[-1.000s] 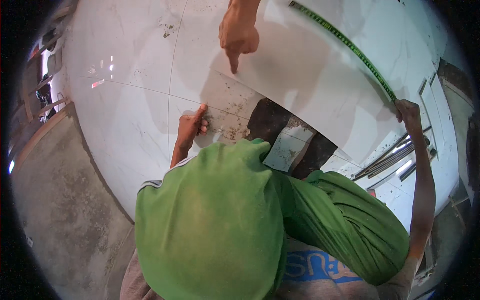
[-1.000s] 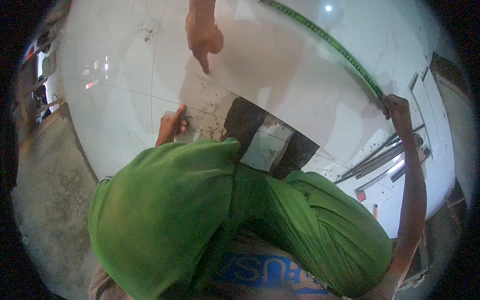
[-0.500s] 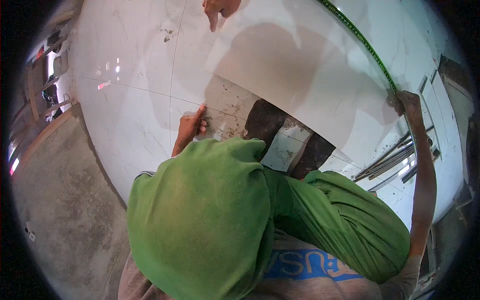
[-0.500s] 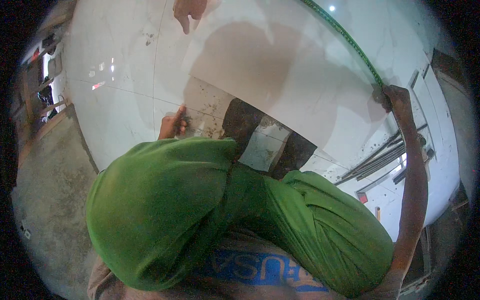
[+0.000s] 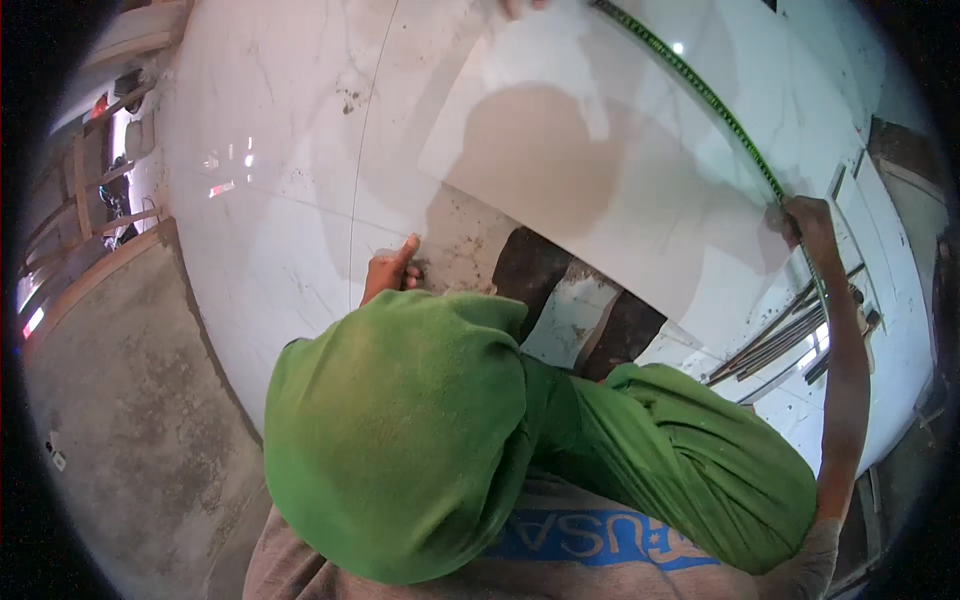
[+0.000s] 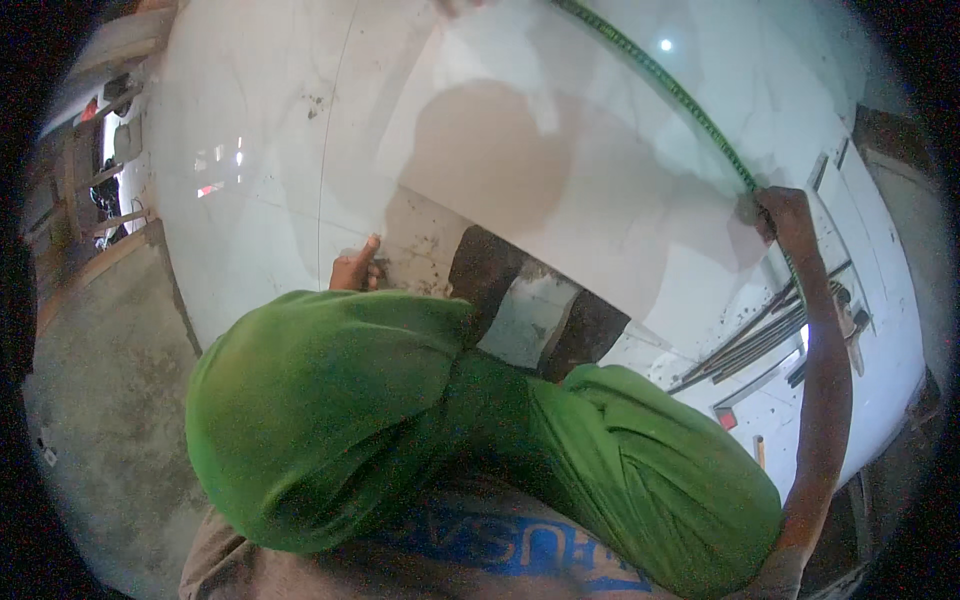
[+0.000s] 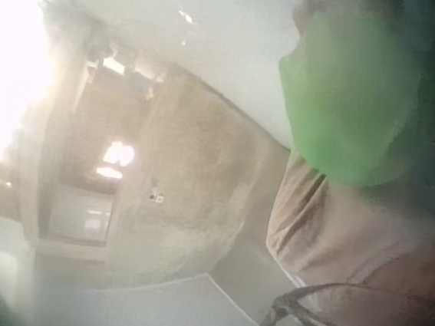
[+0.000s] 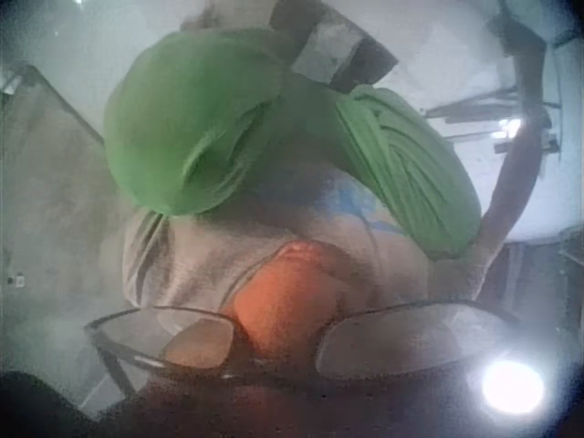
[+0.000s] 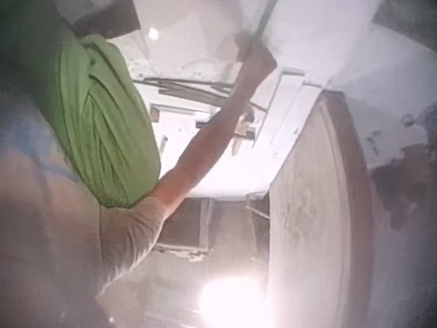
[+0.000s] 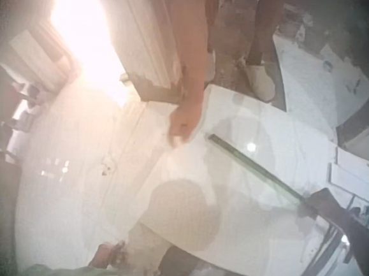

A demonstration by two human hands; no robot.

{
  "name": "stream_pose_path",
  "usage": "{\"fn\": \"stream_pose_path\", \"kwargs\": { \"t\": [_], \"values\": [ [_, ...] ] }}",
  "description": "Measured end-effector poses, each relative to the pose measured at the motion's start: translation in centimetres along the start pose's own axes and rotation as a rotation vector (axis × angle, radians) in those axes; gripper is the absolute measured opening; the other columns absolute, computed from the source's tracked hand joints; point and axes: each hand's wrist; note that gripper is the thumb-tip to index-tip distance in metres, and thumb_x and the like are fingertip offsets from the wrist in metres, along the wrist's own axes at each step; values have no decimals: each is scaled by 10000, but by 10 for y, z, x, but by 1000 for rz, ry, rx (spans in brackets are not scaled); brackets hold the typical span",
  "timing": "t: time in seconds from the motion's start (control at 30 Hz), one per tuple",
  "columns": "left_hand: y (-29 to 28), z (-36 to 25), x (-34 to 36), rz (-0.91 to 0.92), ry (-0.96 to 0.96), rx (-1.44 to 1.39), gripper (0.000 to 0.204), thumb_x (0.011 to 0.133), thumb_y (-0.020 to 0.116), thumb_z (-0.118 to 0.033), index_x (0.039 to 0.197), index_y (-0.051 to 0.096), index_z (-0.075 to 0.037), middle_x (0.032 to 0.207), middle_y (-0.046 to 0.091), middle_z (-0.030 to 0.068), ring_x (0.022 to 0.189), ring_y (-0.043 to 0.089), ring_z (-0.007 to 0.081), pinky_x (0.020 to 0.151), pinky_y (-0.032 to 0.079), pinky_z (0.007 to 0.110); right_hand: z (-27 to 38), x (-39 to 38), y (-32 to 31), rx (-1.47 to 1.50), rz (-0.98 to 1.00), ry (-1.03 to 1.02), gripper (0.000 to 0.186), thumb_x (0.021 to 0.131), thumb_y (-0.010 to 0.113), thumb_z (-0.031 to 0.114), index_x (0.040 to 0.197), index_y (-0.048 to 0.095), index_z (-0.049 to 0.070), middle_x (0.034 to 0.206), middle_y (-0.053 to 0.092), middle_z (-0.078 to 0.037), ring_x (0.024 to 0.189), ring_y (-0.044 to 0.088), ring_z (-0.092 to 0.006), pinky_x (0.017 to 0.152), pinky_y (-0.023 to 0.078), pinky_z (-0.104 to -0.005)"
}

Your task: The person measures a white floor tile with a tape measure and marks cutting lines using a pencil and a metal square.

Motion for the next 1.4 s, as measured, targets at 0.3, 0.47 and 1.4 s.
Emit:
{"fn": "stream_pose_path", "kwargs": {
  "t": [0.3,0.47,1.4],
  "values": [
    [-2,12,8,-59,3,0,669,807,896,-647,720,675,-22,627,650,93,479,583,175,469,466,346,-3,7,12,-136,-98,14,484,1113,583,316,743,672,17,556,570,-19,466,502,-92,465,396,-292],
    [2,14,11,-63,15,-18,719,790,882,-696,708,666,-15,610,643,98,465,596,198,457,470,357,12,-3,16,-317,-190,-29,445,1106,613,327,811,687,2,641,619,-33,572,572,-104,551,464,-312],
    [3,5,7,-58,-31,13,681,819,900,-631,744,686,10,652,657,111,516,609,188,493,480,356,15,0,30,-664,-298,-382,209,1017,742,226,980,688,28,964,704,-160,851,726,-372,747,559,-447]
  ]
}}
Point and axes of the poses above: each hand's wrist, its own x-axis towards the middle knuckle, its own y-axis out of the palm, z = x × y
